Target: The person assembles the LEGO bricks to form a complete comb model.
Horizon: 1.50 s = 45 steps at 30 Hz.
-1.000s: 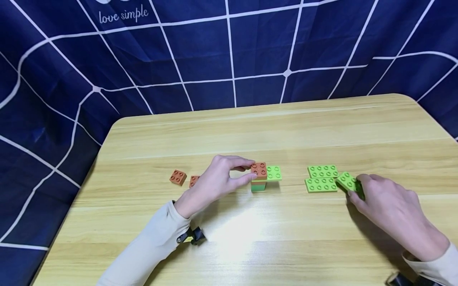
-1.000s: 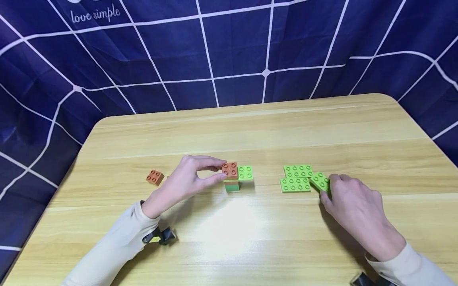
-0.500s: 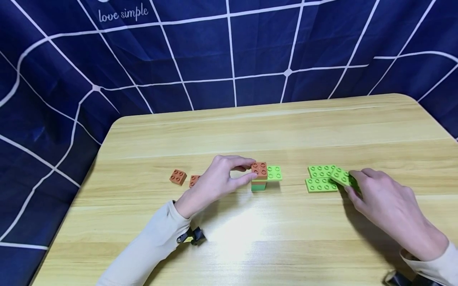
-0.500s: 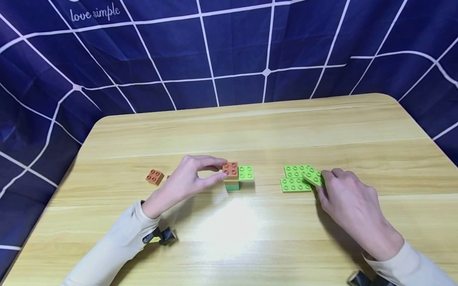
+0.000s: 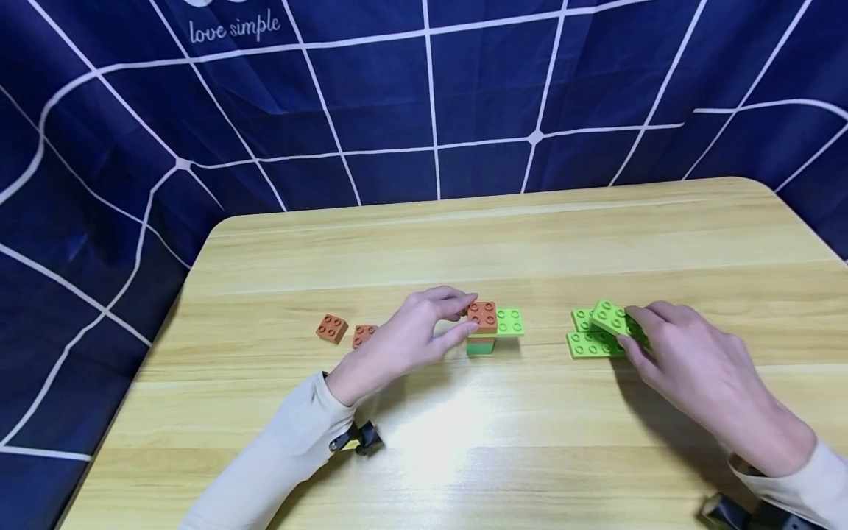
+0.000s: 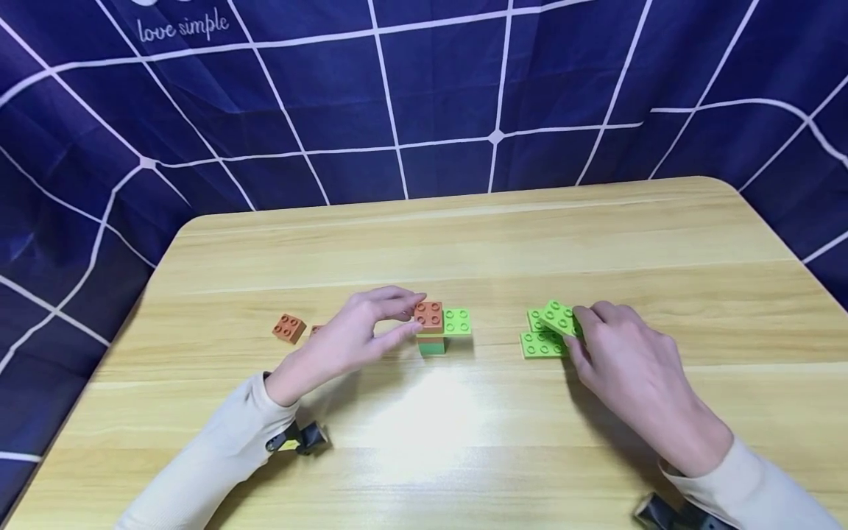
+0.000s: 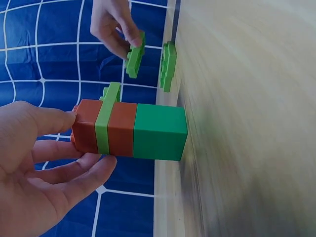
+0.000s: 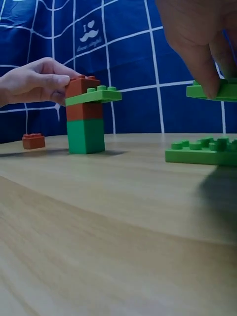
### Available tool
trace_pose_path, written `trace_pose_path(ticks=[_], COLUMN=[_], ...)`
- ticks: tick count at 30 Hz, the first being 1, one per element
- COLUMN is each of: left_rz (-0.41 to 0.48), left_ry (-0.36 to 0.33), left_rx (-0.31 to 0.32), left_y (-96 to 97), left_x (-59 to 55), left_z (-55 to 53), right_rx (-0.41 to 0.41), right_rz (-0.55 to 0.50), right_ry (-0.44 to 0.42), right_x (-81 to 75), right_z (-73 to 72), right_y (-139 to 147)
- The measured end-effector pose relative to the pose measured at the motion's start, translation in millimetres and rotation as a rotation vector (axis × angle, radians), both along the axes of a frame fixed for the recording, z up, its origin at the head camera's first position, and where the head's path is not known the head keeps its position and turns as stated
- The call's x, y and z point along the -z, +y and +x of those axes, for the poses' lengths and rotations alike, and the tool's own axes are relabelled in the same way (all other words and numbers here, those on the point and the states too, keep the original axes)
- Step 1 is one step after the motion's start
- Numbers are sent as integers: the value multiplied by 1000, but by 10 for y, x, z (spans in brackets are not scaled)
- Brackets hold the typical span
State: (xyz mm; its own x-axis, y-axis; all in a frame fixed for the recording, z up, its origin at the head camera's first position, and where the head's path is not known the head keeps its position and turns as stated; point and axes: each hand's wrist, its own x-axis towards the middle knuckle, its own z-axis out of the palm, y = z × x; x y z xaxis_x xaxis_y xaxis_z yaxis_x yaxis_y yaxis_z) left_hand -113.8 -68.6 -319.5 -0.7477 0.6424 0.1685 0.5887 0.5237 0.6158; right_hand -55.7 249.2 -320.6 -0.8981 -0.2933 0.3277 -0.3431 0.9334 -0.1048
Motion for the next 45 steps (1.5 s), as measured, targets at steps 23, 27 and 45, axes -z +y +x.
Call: trace_pose_path(ticks=[23,27,45], left_rz=[61,79,107], left_ry=[4,-16,-89], left_rx=[8,14,-7], left_y=[1,8,5], left_x=[58,56,56], left_z=[-22,-23,-24], right_rx=[-224,-259,-339], right_rz=[-57,-78,-136], right_ry=[95,88,112], right_x=[-116,-123,-156], right_z=[-142,-151,-200], right_y=[-364,-412,-536])
